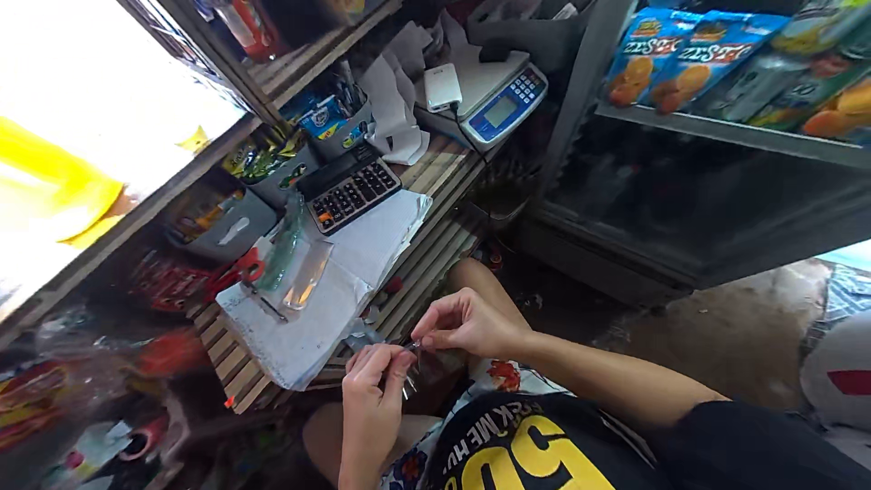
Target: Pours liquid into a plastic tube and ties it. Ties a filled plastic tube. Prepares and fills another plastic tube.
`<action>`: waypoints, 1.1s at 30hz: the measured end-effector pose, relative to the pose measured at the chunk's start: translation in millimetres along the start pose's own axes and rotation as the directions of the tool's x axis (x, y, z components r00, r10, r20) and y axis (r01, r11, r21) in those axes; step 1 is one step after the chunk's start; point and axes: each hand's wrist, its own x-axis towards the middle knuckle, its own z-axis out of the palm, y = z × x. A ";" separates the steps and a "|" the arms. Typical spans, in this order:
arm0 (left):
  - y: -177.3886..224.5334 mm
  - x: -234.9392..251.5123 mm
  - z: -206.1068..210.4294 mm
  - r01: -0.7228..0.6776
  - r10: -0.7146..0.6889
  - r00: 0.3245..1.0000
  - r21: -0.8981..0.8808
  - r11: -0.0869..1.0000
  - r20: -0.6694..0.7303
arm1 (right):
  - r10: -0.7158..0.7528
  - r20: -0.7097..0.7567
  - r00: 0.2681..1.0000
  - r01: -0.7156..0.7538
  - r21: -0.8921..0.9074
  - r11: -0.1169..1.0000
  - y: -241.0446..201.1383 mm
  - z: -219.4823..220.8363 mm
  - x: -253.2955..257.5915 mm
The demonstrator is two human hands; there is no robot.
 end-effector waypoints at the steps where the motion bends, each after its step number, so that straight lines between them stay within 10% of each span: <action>1: 1.3 0.2 0.5 -0.007 0.007 1.000 0.006 1.000 0.008 | 0.008 -0.016 1.000 -0.008 -0.031 0.999 0.1 0.3 -2.0; 7: 8.2 -1.6 14.9 -0.050 0.050 0.998 0.003 0.999 0.047 | -0.147 -0.016 0.989 0.125 -0.436 0.891 4.3 -0.6 -0.5; 15: 1.8 -1.2 11.5 -0.034 0.034 0.999 0.011 0.999 -0.001 | -0.010 0.060 0.998 0.016 -0.106 0.994 -5.1 -9.4 10.8; 25: 7.2 12.5 12.4 -0.014 0.019 0.987 0.032 0.999 -0.160 | -0.167 -0.041 0.985 0.152 -0.245 0.958 -11.3 7.6 25.9; 30: 13.2 19.9 9.1 -0.015 0.002 0.986 -0.073 0.997 -0.168 | -0.366 0.031 0.930 0.319 -0.561 0.763 -12.3 8.0 34.3; 33: 13.8 22.3 7.7 -0.009 -0.011 0.984 -0.111 0.994 -0.180 | -0.364 0.037 0.931 0.344 -0.423 0.838 -16.7 2.4 40.4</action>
